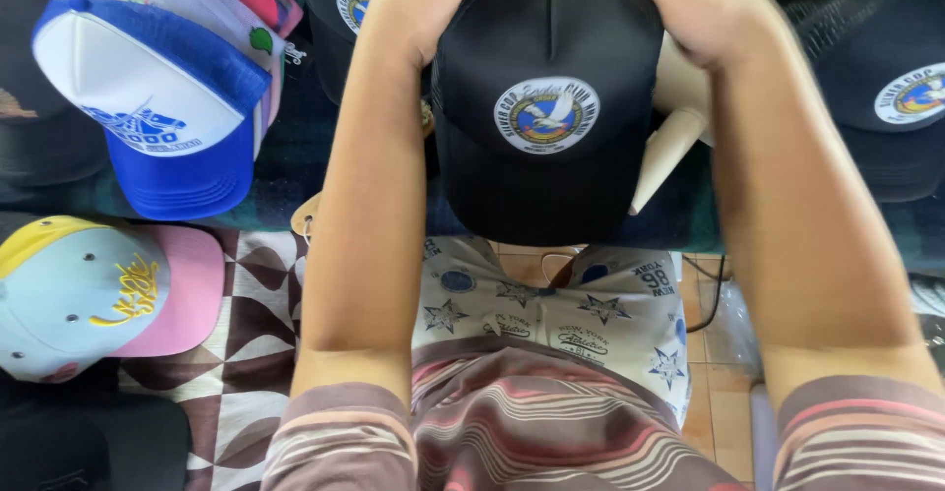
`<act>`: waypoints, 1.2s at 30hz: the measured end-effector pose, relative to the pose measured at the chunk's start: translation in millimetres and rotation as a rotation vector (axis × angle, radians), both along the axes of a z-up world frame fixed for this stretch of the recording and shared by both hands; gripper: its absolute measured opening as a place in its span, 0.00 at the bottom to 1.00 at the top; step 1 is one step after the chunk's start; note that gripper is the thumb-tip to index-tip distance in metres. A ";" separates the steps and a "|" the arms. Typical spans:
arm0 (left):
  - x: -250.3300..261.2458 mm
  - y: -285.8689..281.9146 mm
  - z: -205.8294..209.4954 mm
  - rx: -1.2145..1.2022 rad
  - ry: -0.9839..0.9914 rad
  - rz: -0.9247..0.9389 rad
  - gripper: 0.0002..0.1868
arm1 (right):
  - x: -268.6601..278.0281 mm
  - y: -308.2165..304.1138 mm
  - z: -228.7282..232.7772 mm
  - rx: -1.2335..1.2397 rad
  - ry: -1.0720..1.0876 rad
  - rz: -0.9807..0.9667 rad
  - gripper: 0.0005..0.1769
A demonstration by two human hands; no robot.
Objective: Brushing and steaming a black baseball cap to clean and shape it.
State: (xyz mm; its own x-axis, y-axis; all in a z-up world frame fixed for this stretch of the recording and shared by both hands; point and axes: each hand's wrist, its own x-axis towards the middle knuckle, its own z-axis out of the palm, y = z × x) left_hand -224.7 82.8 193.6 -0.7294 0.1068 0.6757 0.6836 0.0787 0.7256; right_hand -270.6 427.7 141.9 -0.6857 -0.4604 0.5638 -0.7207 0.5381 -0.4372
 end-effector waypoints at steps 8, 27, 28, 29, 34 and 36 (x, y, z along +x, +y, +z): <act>-1.2 4.2 -4.6 0.243 -0.290 -0.309 0.23 | 65.0 -119.3 40.3 -1.393 -0.934 -0.041 0.30; 16.9 11.3 -5.6 0.221 -0.292 -0.234 0.30 | 72.3 -117.4 29.1 -1.220 -0.587 0.084 0.33; 13.4 10.8 -8.3 0.201 -0.316 -0.193 0.30 | 71.7 -117.9 31.3 -1.216 -0.604 0.058 0.30; 9.7 9.8 -10.8 0.177 -0.342 -0.154 0.30 | 71.6 -119.0 33.0 -1.215 -0.621 0.030 0.28; 6.2 5.3 -23.5 0.410 -0.409 -0.408 0.27 | 80.6 -123.8 47.4 -1.053 -0.564 -0.175 0.31; -1.0 5.6 -24.9 0.393 -0.413 -0.413 0.28 | 76.1 -123.5 43.2 -1.055 -0.553 -0.179 0.31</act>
